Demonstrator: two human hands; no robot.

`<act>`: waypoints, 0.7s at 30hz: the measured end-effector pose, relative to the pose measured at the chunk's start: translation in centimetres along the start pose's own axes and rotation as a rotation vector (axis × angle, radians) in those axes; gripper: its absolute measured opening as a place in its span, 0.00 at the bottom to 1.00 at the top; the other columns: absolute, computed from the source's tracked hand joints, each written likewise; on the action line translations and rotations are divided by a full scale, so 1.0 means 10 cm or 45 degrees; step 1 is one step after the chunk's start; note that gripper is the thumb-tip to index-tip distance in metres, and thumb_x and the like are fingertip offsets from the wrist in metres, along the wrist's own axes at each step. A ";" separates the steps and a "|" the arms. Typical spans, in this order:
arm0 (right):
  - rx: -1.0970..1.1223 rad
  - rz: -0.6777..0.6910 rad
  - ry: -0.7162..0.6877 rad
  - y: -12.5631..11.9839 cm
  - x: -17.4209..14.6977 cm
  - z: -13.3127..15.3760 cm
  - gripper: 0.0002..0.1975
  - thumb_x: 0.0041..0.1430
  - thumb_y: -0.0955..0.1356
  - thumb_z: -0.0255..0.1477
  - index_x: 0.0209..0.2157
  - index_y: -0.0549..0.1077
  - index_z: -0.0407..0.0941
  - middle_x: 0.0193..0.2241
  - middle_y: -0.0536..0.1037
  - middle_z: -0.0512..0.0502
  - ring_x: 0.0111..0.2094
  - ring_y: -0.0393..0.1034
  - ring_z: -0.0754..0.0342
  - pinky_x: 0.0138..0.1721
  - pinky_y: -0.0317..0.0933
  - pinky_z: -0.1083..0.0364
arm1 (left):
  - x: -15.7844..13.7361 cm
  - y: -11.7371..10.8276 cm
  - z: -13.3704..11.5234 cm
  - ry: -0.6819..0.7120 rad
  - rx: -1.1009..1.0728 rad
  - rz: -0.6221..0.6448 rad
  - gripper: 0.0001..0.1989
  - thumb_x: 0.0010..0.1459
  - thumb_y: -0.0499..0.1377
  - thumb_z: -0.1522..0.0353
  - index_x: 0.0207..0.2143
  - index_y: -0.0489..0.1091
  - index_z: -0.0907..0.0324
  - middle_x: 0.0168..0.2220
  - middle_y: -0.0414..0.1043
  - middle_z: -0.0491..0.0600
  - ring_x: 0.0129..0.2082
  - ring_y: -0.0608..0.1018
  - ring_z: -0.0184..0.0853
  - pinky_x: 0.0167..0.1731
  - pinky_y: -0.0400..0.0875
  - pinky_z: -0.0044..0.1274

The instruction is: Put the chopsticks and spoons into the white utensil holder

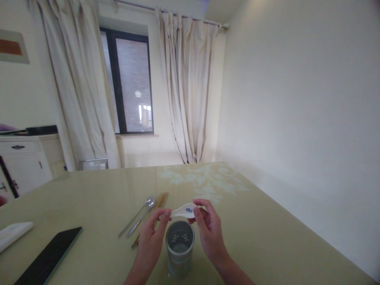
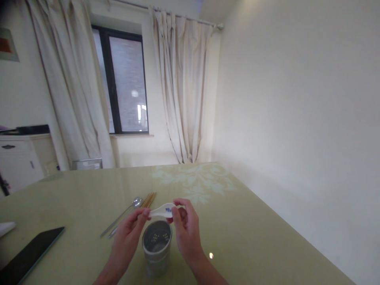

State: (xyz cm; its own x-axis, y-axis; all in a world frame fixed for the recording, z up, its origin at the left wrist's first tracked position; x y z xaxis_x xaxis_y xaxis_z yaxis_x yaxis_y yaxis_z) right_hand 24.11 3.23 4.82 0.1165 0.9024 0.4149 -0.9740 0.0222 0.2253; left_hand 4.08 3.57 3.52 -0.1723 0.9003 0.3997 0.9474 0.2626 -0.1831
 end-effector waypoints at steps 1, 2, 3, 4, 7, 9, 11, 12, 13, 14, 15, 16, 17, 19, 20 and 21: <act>0.035 0.042 0.013 0.02 -0.01 -0.02 0.23 0.64 0.74 0.50 0.48 0.77 0.47 0.33 0.84 0.44 0.34 0.81 0.48 0.38 0.75 0.52 | 0.04 -0.07 0.03 -0.009 0.017 -0.077 0.29 0.59 0.60 0.41 0.37 0.82 0.57 0.34 0.84 0.51 0.38 0.83 0.43 0.41 0.78 0.29; 0.060 0.082 0.019 0.03 -0.02 -0.04 0.24 0.64 0.74 0.50 0.50 0.77 0.47 0.36 0.84 0.43 0.37 0.81 0.46 0.41 0.75 0.51 | 0.08 -0.16 0.06 -0.029 0.027 -0.161 0.31 0.57 0.61 0.40 0.38 0.82 0.58 0.35 0.85 0.52 0.39 0.84 0.44 0.41 0.78 0.29; 0.067 0.118 0.018 0.04 -0.03 -0.06 0.24 0.64 0.73 0.50 0.52 0.76 0.48 0.38 0.84 0.42 0.41 0.81 0.45 0.44 0.75 0.49 | 0.13 -0.26 0.11 -0.062 0.029 -0.247 0.32 0.55 0.61 0.39 0.39 0.83 0.59 0.35 0.85 0.52 0.39 0.84 0.44 0.41 0.78 0.30; 0.054 0.145 0.014 0.04 -0.03 -0.08 0.24 0.65 0.73 0.50 0.53 0.75 0.48 0.41 0.84 0.41 0.44 0.81 0.44 0.46 0.75 0.49 | 0.18 -0.38 0.18 -0.108 0.028 -0.334 0.34 0.53 0.61 0.39 0.40 0.83 0.60 0.36 0.86 0.52 0.39 0.84 0.45 0.41 0.78 0.30; -0.064 0.184 0.018 0.02 -0.03 -0.16 0.23 0.68 0.70 0.51 0.54 0.74 0.49 0.43 0.82 0.40 0.47 0.79 0.43 0.45 0.74 0.48 | 0.33 -0.73 0.46 -0.252 0.056 -0.522 0.36 0.51 0.61 0.40 0.41 0.83 0.62 0.35 0.86 0.53 0.36 0.83 0.45 0.37 0.77 0.30; -0.140 0.196 0.037 0.00 -0.03 -0.19 0.24 0.68 0.70 0.52 0.54 0.74 0.49 0.42 0.81 0.41 0.46 0.79 0.43 0.44 0.74 0.48 | 0.42 -0.93 0.67 -0.321 0.148 -0.569 0.32 0.52 0.60 0.43 0.40 0.83 0.62 0.35 0.86 0.54 0.35 0.82 0.44 0.36 0.75 0.30; -0.190 0.205 0.044 0.00 -0.02 -0.22 0.25 0.67 0.69 0.53 0.53 0.74 0.49 0.42 0.81 0.41 0.45 0.78 0.43 0.43 0.73 0.48 | 0.48 -1.07 0.86 -0.410 0.262 -0.546 0.26 0.53 0.58 0.49 0.37 0.83 0.61 0.34 0.86 0.54 0.35 0.82 0.45 0.34 0.74 0.29; -0.208 0.207 0.043 0.00 -0.01 -0.22 0.25 0.67 0.69 0.53 0.52 0.74 0.49 0.42 0.80 0.41 0.45 0.78 0.43 0.43 0.73 0.49 | 0.50 -1.11 0.93 -0.452 0.326 -0.524 0.24 0.54 0.57 0.52 0.36 0.83 0.60 0.34 0.86 0.54 0.35 0.83 0.45 0.33 0.73 0.29; -0.222 0.209 0.042 -0.01 -0.01 -0.23 0.25 0.67 0.69 0.53 0.52 0.75 0.49 0.43 0.80 0.41 0.45 0.77 0.44 0.43 0.72 0.49 | 0.51 -1.14 1.00 -0.492 0.394 -0.495 0.22 0.55 0.57 0.53 0.34 0.82 0.60 0.33 0.86 0.53 0.34 0.83 0.45 0.32 0.73 0.29; -0.235 0.210 0.044 -0.01 0.00 -0.24 0.25 0.67 0.69 0.54 0.52 0.75 0.49 0.43 0.80 0.41 0.45 0.77 0.44 0.43 0.72 0.49 | 0.52 -1.16 1.04 -0.522 0.458 -0.465 0.21 0.56 0.56 0.55 0.34 0.82 0.59 0.33 0.86 0.53 0.34 0.83 0.46 0.32 0.72 0.29; -0.246 0.211 0.048 -0.01 0.01 -0.25 0.26 0.67 0.69 0.54 0.52 0.75 0.48 0.43 0.79 0.41 0.44 0.77 0.44 0.43 0.72 0.49 | 0.52 -1.16 1.07 -0.539 0.511 -0.440 0.20 0.57 0.55 0.56 0.35 0.82 0.59 0.33 0.86 0.52 0.34 0.84 0.45 0.32 0.72 0.29; -0.255 0.209 0.053 -0.02 0.01 -0.26 0.26 0.66 0.69 0.54 0.52 0.75 0.48 0.43 0.79 0.41 0.44 0.76 0.44 0.42 0.72 0.49 | 0.53 -1.16 1.08 -0.548 0.552 -0.421 0.20 0.58 0.55 0.57 0.36 0.82 0.58 0.34 0.87 0.52 0.34 0.84 0.45 0.32 0.72 0.29; -0.262 0.207 0.056 -0.02 0.02 -0.27 0.26 0.66 0.69 0.54 0.52 0.75 0.48 0.43 0.78 0.41 0.44 0.76 0.44 0.42 0.71 0.49 | 0.53 -1.15 1.09 -0.551 0.582 -0.410 0.19 0.59 0.54 0.57 0.38 0.82 0.58 0.36 0.87 0.52 0.34 0.84 0.45 0.32 0.73 0.29; -0.274 0.203 0.052 -0.03 0.03 -0.28 0.26 0.66 0.68 0.55 0.51 0.75 0.48 0.44 0.78 0.41 0.44 0.75 0.45 0.43 0.71 0.49 | 0.53 -1.15 1.08 -0.550 0.617 -0.406 0.19 0.60 0.54 0.59 0.41 0.81 0.58 0.39 0.87 0.52 0.36 0.85 0.45 0.33 0.73 0.28; -0.279 0.204 0.048 -0.03 0.04 -0.29 0.26 0.66 0.68 0.55 0.51 0.75 0.48 0.45 0.77 0.41 0.44 0.75 0.44 0.43 0.71 0.49 | 0.54 -1.15 1.08 -0.553 0.638 -0.405 0.19 0.61 0.54 0.59 0.42 0.81 0.58 0.40 0.87 0.52 0.37 0.85 0.45 0.34 0.73 0.29; -0.283 0.210 0.046 -0.03 0.04 -0.30 0.27 0.66 0.68 0.56 0.51 0.76 0.48 0.45 0.77 0.40 0.45 0.74 0.44 0.44 0.71 0.49 | 0.54 -1.16 1.09 -0.558 0.665 -0.401 0.18 0.61 0.54 0.59 0.42 0.81 0.58 0.40 0.87 0.53 0.38 0.85 0.46 0.34 0.73 0.29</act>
State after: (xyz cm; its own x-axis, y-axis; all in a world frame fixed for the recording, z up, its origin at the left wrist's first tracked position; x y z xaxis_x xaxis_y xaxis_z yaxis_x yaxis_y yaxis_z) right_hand 23.85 4.85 2.31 -0.0499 0.9164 0.3971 -0.9984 -0.0358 -0.0428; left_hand -10.73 9.13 -1.96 -0.6094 0.7822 0.1295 0.6027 0.5632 -0.5654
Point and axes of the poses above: each hand's wrist, its own x-axis towards the middle knuckle, its own y-axis out of the palm, z = x × y, the point moved 5 cm from there along x, towards the middle knuckle
